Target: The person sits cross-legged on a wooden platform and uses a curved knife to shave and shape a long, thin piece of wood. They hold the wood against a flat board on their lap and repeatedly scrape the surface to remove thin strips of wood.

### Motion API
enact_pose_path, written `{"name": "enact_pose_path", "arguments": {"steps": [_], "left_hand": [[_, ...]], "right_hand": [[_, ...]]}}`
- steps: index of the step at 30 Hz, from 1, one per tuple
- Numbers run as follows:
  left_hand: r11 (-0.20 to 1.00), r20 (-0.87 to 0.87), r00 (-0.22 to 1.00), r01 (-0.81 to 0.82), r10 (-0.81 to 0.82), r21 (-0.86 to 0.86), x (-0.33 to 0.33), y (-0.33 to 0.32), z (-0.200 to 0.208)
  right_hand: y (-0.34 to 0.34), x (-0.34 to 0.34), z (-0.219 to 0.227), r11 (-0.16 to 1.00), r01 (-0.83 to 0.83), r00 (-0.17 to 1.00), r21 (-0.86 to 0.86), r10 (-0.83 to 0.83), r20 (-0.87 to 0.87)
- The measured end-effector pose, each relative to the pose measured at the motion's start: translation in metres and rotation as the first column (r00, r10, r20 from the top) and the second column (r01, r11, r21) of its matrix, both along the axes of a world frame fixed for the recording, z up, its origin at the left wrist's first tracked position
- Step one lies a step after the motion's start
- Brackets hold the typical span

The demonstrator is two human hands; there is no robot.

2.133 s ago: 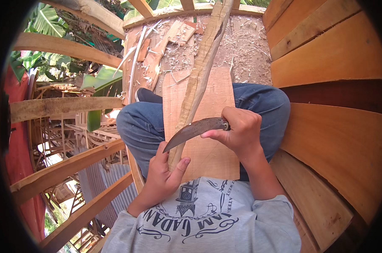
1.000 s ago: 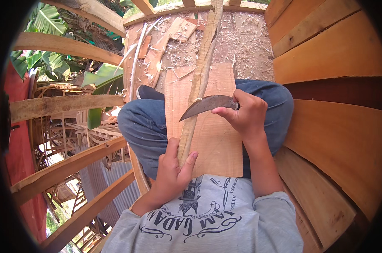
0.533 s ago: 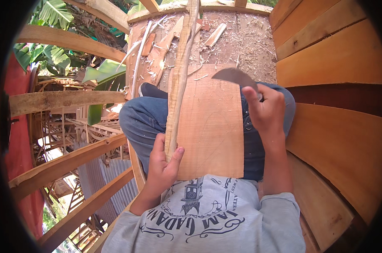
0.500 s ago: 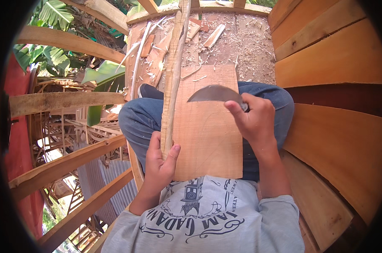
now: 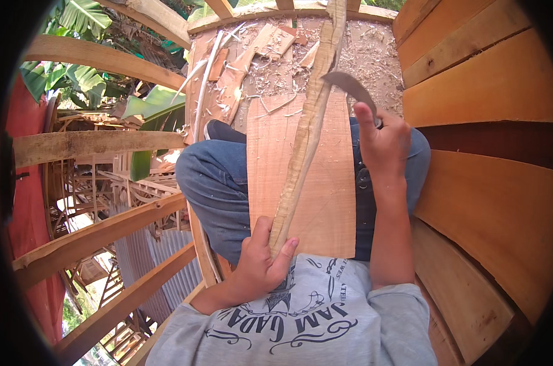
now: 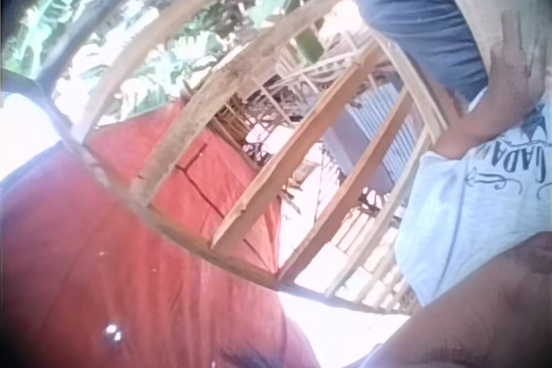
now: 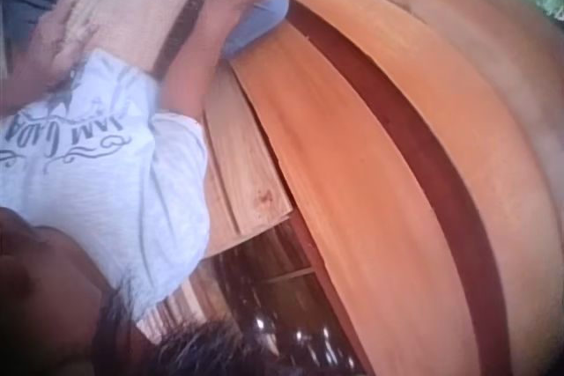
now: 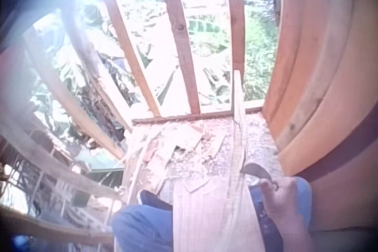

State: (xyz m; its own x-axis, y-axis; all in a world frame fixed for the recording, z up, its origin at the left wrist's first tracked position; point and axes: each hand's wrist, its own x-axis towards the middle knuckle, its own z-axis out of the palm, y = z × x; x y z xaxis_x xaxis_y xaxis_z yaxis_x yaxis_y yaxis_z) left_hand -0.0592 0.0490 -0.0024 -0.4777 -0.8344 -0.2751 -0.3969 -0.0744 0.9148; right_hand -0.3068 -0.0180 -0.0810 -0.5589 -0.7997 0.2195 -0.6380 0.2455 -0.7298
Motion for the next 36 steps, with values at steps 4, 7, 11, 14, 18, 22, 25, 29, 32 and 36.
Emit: {"name": "enact_pose_path", "arguments": {"steps": [4,7,11,14,18,22,25,29,32,36], "left_hand": [[0.986,-0.074,0.992,0.115,-0.107,0.118,0.007,0.000,0.000],[0.954,-0.239,0.971,0.077,-0.006,0.290,0.016,-0.015,-0.004],[0.778,-0.365,0.894,0.031,0.259,0.628,0.016,-0.035,0.005],[0.861,-0.323,0.925,-0.008,0.200,0.508,0.018,-0.034,0.001],[0.941,-0.206,0.971,-0.048,0.123,0.335,0.014,-0.024,-0.001],[0.946,-0.168,0.983,0.125,-0.076,0.301,0.014,-0.007,-0.003],[0.958,-0.186,0.982,0.078,-0.027,0.276,0.022,-0.011,0.001],[0.915,-0.231,0.947,-0.124,0.225,0.383,0.024,-0.026,-0.010],[0.932,-0.258,0.939,-0.133,0.228,0.338,0.019,-0.035,-0.008],[0.991,-0.209,0.969,-0.125,0.131,0.041,0.012,-0.032,-0.006]], "right_hand": [[0.001,-0.056,0.004,0.994,0.092,0.983,0.051,-0.099,0.153],[0.017,-0.019,0.020,0.998,-0.058,0.967,0.039,0.047,0.249],[0.042,0.068,0.036,0.907,-0.408,0.913,0.107,0.403,0.064],[0.035,0.074,0.040,0.893,-0.432,0.898,0.125,0.438,-0.027],[0.019,0.061,0.028,0.937,-0.334,0.933,0.104,0.345,-0.102],[-0.004,-0.015,0.007,0.997,-0.013,1.000,0.070,0.011,0.016],[0.005,-0.038,0.015,0.998,0.033,0.988,0.052,-0.040,0.152],[0.035,0.016,0.034,0.975,-0.194,0.975,0.104,0.179,0.133],[0.044,0.068,0.049,0.881,-0.393,0.906,0.261,0.420,-0.051],[0.029,0.068,0.044,0.904,-0.386,0.894,0.182,0.416,-0.170]]}}
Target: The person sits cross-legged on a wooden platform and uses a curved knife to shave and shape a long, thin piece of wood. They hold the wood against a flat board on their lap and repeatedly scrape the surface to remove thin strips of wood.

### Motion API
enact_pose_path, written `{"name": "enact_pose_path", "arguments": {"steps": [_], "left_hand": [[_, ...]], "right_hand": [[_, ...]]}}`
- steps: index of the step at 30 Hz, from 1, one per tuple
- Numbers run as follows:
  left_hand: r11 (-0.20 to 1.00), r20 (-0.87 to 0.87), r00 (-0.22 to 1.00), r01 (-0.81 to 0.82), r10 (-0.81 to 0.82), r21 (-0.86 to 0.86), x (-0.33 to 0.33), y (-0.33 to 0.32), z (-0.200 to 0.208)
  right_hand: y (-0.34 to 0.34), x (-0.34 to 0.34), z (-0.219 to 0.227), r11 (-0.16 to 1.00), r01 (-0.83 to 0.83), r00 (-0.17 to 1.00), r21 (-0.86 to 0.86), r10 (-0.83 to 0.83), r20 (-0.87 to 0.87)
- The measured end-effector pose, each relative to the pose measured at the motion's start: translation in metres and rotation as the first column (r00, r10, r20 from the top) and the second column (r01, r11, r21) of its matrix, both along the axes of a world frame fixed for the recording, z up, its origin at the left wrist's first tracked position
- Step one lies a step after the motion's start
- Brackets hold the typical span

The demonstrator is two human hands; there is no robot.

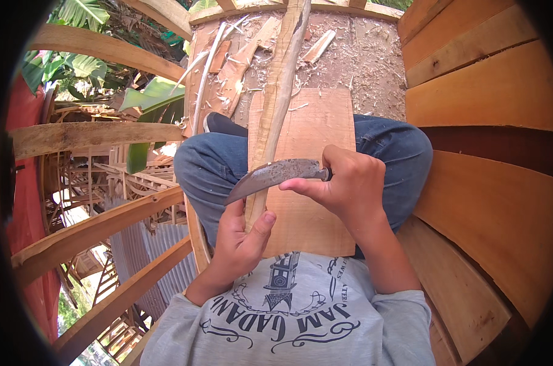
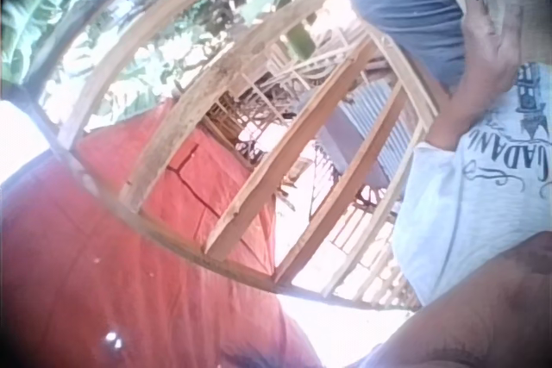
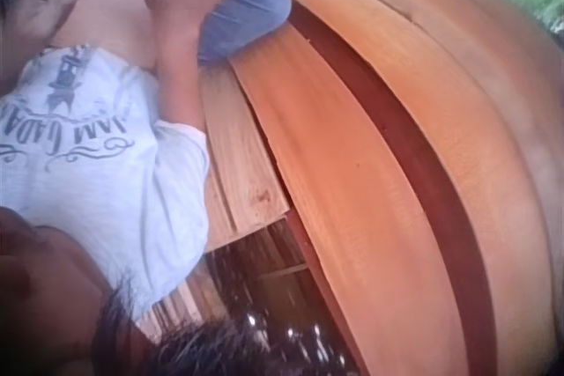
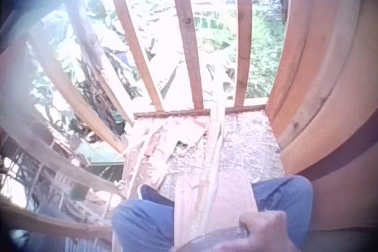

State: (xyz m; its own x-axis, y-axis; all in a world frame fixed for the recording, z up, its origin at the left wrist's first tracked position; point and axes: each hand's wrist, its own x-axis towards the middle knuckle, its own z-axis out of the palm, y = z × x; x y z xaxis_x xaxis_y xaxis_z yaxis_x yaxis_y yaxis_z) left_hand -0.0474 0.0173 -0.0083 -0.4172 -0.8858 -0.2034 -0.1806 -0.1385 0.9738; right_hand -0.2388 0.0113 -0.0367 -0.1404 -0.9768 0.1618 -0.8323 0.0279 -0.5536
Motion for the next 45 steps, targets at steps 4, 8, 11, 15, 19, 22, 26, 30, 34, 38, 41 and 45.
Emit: {"name": "enact_pose_path", "arguments": {"steps": [4,8,11,15,19,22,26,30,34,38,41,45], "left_hand": [[1.000,0.038,0.999,0.019,-0.019,0.008,-0.003,0.010,0.007],[0.997,0.055,0.996,0.067,-0.069,0.033,-0.005,0.017,0.011],[0.997,0.059,0.996,0.069,-0.071,0.036,-0.004,0.017,0.008],[0.983,0.090,0.991,0.079,-0.095,0.167,0.000,0.016,0.013],[0.936,0.049,0.956,0.272,-0.290,0.223,0.006,0.035,0.020],[0.956,0.058,0.998,0.020,-0.039,0.292,0.021,0.022,0.004],[0.942,-0.001,0.991,-0.127,0.133,0.310,0.024,-0.004,-0.002],[0.988,0.048,0.997,-0.061,0.055,0.144,0.009,-0.001,0.003],[0.987,0.215,0.977,0.029,0.006,-0.158,0.001,-0.003,0.009],[0.995,0.181,0.983,0.035,-0.017,-0.098,-0.003,0.007,0.010],[0.983,0.135,0.976,0.158,-0.170,0.098,-0.006,0.030,0.003],[0.962,0.087,0.964,0.239,-0.252,0.132,-0.003,0.024,0.004]], "right_hand": [[-0.010,-0.014,-0.017,0.990,0.051,0.999,-0.135,-0.050,0.012],[-0.014,-0.030,-0.027,0.985,0.085,0.996,-0.149,-0.083,0.020],[-0.014,-0.030,-0.028,0.983,0.082,0.997,-0.161,-0.083,0.000],[-0.028,-0.032,-0.040,0.972,0.235,0.947,-0.020,-0.225,0.228],[-0.047,-0.112,-0.071,0.867,0.498,0.812,-0.002,-0.466,0.351],[-0.032,-0.100,-0.057,0.914,0.401,0.887,0.061,-0.404,0.222],[0.002,-0.026,-0.031,0.984,0.123,0.965,0.130,-0.150,0.217],[0.003,0.014,-0.022,0.998,-0.015,0.978,0.064,0.002,0.207],[-0.015,0.006,-0.024,0.995,-0.039,0.990,-0.090,0.050,0.131],[-0.026,-0.006,-0.029,0.991,0.082,0.954,0.106,-0.109,0.278],[-0.054,-0.047,-0.051,0.921,0.390,0.846,0.014,-0.364,0.391],[-0.060,-0.118,-0.078,0.861,0.506,0.783,0.042,-0.479,0.396]]}}
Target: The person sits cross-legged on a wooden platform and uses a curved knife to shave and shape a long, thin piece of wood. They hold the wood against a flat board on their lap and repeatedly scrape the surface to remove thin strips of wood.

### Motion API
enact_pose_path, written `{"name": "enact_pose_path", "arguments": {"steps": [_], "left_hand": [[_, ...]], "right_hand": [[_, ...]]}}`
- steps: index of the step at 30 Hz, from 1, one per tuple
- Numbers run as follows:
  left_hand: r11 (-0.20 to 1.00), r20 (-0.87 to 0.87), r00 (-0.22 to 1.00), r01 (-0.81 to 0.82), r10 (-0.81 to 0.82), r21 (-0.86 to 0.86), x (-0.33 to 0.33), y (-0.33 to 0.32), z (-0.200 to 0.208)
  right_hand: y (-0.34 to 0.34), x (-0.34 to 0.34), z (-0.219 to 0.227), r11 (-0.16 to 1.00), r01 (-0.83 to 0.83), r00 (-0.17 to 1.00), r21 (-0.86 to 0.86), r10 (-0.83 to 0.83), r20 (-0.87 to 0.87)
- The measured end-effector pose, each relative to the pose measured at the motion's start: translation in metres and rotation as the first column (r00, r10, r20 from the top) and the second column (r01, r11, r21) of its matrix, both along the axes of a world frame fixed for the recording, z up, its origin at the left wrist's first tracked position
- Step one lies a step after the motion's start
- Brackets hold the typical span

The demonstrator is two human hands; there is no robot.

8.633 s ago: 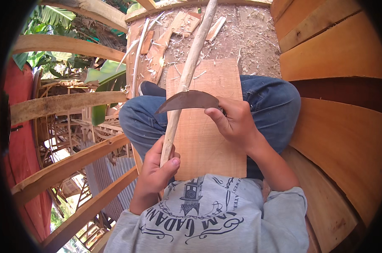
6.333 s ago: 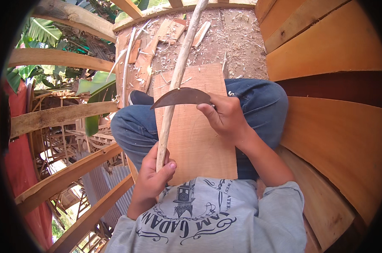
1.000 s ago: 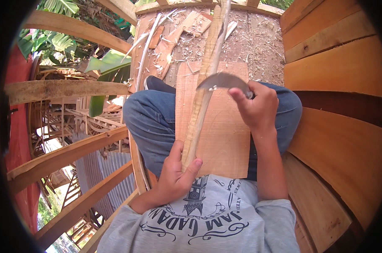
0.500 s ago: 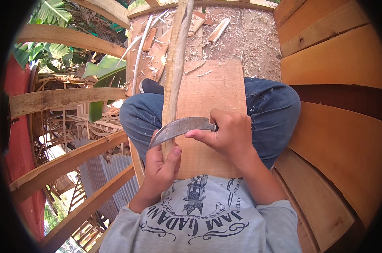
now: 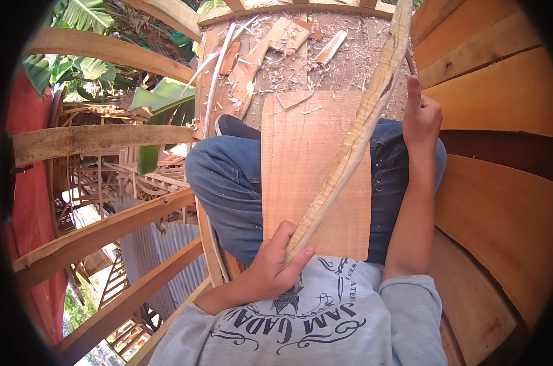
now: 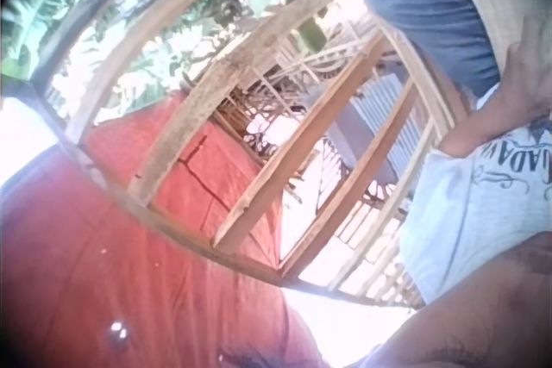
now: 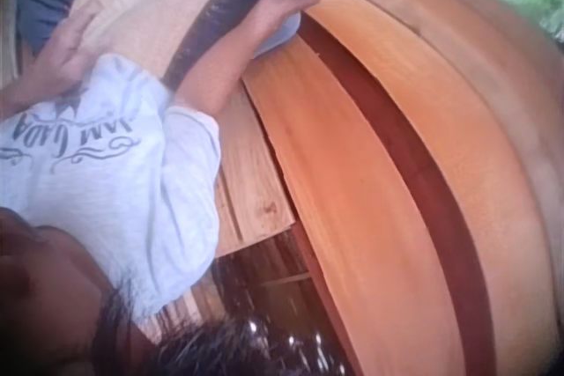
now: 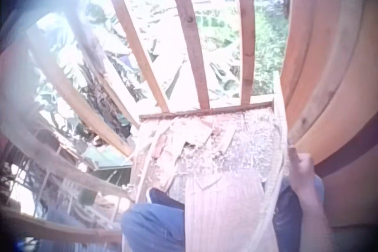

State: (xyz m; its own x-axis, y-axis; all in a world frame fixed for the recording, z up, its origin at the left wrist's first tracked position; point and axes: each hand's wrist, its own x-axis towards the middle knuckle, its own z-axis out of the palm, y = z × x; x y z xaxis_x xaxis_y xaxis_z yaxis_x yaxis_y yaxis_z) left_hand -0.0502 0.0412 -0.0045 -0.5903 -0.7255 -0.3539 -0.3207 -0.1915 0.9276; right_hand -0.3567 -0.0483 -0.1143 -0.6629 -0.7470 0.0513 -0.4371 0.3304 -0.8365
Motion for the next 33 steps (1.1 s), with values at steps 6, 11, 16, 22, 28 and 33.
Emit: {"name": "enact_pose_path", "arguments": {"steps": [6,11,16,22,28,33], "left_hand": [[0.877,-0.239,0.893,-0.268,0.381,0.398,0.004,-0.026,-0.013],[0.891,-0.267,0.891,-0.255,0.367,0.376,-0.001,-0.015,-0.009],[0.930,-0.126,0.940,-0.280,0.316,0.239,0.002,-0.003,-0.007],[0.959,-0.060,0.971,-0.217,0.231,0.183,0.003,0.006,-0.009],[0.987,-0.050,0.998,0.054,-0.047,0.151,0.006,0.012,-0.008],[0.832,-0.545,0.696,-0.138,0.467,0.538,-0.007,-0.003,-0.023]], "right_hand": [[0.058,0.093,0.055,0.916,-0.389,0.921,0.097,0.391,-0.001],[0.062,0.128,0.051,0.859,-0.497,0.827,0.126,0.512,-0.232],[0.034,0.108,0.038,0.908,-0.416,0.853,0.058,0.411,-0.321],[0.030,0.105,0.030,0.913,-0.396,0.825,0.094,0.399,-0.400],[0.010,0.020,0.021,1.000,-0.028,0.996,0.006,0.027,0.083],[0.033,0.059,0.004,0.946,-0.303,0.846,0.116,0.211,0.490]]}}
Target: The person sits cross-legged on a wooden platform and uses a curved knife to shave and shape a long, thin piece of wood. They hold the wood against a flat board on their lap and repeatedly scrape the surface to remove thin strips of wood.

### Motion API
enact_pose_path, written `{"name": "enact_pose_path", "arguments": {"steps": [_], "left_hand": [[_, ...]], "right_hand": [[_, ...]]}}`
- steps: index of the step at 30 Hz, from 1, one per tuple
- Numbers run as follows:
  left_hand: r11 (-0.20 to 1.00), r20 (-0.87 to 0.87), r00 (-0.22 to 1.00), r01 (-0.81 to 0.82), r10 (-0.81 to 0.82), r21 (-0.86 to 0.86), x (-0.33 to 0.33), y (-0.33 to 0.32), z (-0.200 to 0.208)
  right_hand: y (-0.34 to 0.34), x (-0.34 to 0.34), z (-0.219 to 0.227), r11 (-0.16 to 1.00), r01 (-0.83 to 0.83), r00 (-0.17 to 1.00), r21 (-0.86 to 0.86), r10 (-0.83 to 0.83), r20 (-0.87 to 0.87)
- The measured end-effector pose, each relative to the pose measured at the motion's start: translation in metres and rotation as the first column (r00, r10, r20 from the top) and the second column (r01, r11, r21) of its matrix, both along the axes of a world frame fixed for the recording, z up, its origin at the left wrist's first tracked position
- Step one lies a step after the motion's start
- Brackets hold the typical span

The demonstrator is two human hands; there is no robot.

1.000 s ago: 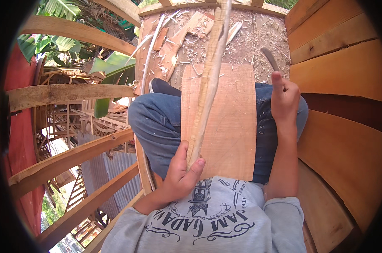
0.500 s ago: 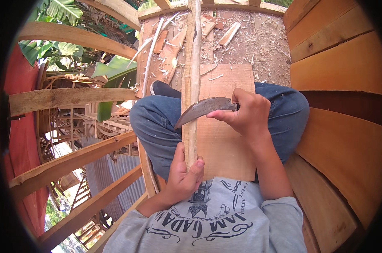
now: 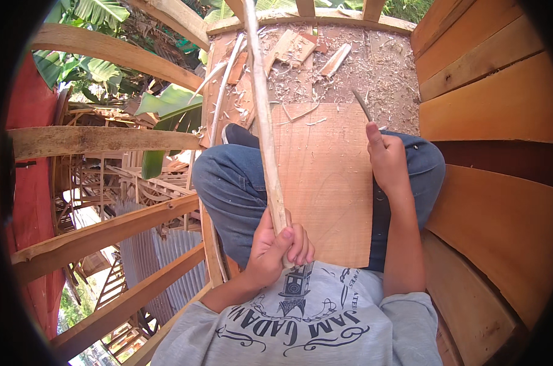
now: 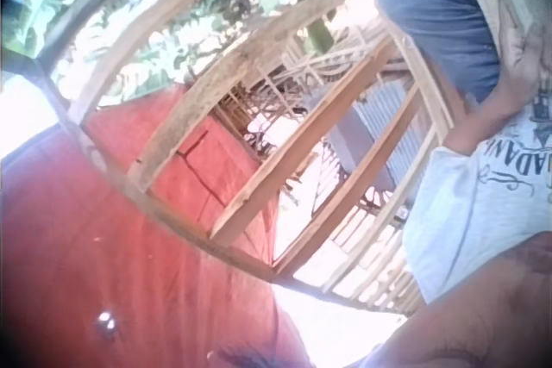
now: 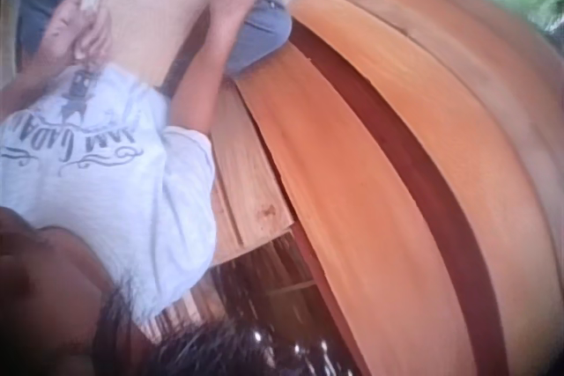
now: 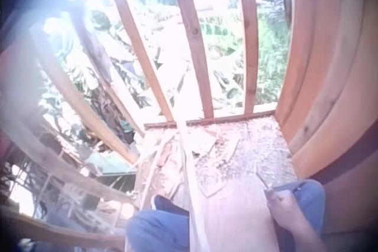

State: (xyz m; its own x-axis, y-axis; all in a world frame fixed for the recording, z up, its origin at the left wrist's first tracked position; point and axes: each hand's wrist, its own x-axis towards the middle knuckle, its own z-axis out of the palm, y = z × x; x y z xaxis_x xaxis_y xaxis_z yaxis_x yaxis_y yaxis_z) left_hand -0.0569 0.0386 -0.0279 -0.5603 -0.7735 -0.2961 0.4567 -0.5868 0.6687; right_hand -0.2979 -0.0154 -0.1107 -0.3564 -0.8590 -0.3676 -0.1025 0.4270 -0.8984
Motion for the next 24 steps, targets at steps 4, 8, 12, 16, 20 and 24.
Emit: {"name": "enact_pose_path", "arguments": {"steps": [4,8,12,16,20,24], "left_hand": [[0.959,0.049,0.985,-0.148,0.164,-0.243,-0.006,-0.023,-0.016],[0.921,-0.001,0.952,-0.295,0.305,-0.253,-0.011,-0.028,-0.028],[0.878,0.023,0.891,-0.441,0.453,-0.187,-0.029,-0.031,-0.031],[0.878,-0.004,0.902,-0.422,0.432,-0.223,-0.035,-0.039,-0.034],[0.883,-0.032,0.888,-0.459,0.458,-0.095,-0.041,-0.039,-0.020],[0.852,-0.115,0.861,-0.508,0.496,-0.129,-0.045,-0.040,-0.024]], "right_hand": [[0.026,0.049,0.023,0.984,-0.176,0.892,-0.017,0.167,0.419],[0.040,0.081,0.052,0.921,-0.259,0.722,-0.291,0.385,0.575],[0.045,0.105,0.068,0.950,-0.184,0.732,-0.252,0.303,0.610],[0.044,0.108,0.067,0.978,-0.145,0.747,-0.147,0.206,0.632],[0.037,0.099,0.075,0.960,-0.231,0.781,-0.156,0.279,0.559],[0.034,0.090,0.073,0.950,-0.302,0.775,-0.084,0.295,0.559]]}}
